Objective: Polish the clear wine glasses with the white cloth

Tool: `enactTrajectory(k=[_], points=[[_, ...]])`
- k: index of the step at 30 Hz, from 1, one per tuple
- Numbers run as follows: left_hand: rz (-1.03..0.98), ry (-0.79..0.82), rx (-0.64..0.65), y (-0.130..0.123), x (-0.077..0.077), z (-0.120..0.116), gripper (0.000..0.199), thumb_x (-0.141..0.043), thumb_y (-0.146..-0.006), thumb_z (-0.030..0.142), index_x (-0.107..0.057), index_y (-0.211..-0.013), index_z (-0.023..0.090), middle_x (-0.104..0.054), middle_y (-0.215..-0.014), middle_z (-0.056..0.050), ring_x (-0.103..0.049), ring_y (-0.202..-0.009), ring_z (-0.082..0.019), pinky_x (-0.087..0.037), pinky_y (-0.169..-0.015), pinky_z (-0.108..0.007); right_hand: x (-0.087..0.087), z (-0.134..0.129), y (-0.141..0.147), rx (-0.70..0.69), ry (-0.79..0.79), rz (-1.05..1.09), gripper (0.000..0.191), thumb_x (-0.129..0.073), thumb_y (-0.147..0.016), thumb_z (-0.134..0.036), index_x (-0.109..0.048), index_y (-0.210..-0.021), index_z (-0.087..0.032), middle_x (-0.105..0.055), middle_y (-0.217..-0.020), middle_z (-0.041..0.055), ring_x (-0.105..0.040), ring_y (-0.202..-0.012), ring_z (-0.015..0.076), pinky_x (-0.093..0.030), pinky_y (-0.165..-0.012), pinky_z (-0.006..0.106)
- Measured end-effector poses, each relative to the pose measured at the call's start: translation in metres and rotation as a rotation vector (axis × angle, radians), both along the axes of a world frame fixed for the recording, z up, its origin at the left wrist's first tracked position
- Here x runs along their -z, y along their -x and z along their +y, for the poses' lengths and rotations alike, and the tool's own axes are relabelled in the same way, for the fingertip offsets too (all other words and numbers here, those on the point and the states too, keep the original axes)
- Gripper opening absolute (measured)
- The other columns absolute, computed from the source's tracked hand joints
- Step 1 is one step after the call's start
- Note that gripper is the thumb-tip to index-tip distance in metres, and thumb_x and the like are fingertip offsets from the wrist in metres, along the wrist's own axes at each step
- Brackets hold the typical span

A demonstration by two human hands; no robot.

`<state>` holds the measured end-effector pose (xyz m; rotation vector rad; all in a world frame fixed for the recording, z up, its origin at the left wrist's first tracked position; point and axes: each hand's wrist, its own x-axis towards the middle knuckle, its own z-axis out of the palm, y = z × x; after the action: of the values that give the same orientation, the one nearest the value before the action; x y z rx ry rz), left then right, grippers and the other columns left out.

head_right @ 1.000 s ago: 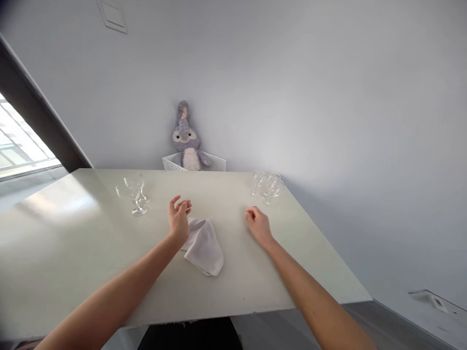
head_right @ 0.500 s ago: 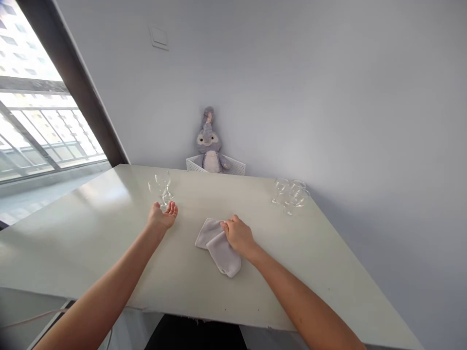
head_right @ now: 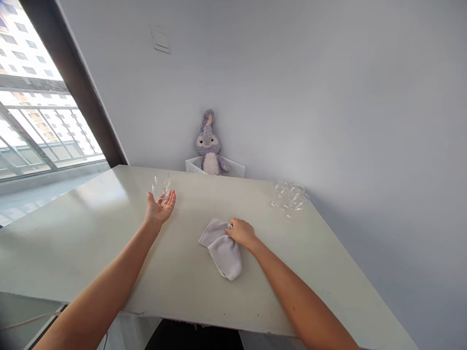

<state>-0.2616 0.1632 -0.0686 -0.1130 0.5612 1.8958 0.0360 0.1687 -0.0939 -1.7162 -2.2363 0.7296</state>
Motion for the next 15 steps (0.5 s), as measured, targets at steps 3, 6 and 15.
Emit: enactTrajectory(k=[3, 6, 15], points=[[0.035, 0.002, 0.024, -0.006, -0.002, -0.001, 0.031, -0.053, -0.077, 0.045, -0.039, -0.087, 0.019, -0.051, -0.107, -0.014, -0.06, -0.096, -0.02, -0.054, -0.072, -0.029, -0.003, -0.007, -0.005, -0.036, 0.035, 0.11, 0.016, -0.054, -0.069, -0.028, -0.046, -0.061, -0.018, -0.049, -0.059, -0.0029, -0.045, -0.058, 0.0116, -0.028, -0.053, 0.023], [0.2, -0.027, 0.164, -0.022, -0.003, -0.005, 0.021, -0.057, -0.076, 0.033, -0.043, -0.081, 0.018, -0.055, -0.097, -0.011, -0.06, -0.094, -0.02, -0.053, -0.073, -0.027, -0.007, -0.017, -0.013, 0.024, 0.188, 0.671, 0.018, -0.051, -0.075, -0.034, -0.047, -0.068, -0.019, -0.049, -0.061, -0.0042, -0.046, -0.056, 0.0104, -0.034, -0.053, 0.022], [0.6, -0.274, 0.449, -0.106, -0.012, -0.002, 0.035, -0.069, -0.066, 0.019, -0.047, -0.094, 0.021, -0.059, -0.098, -0.004, -0.061, -0.092, -0.019, -0.045, -0.084, -0.036, -0.039, -0.027, -0.011, 0.213, 0.189, 1.864, 0.011, -0.063, -0.071, -0.028, -0.056, -0.077, -0.022, -0.063, -0.084, -0.0016, -0.058, -0.087, 0.014, -0.046, -0.08, 0.03]])
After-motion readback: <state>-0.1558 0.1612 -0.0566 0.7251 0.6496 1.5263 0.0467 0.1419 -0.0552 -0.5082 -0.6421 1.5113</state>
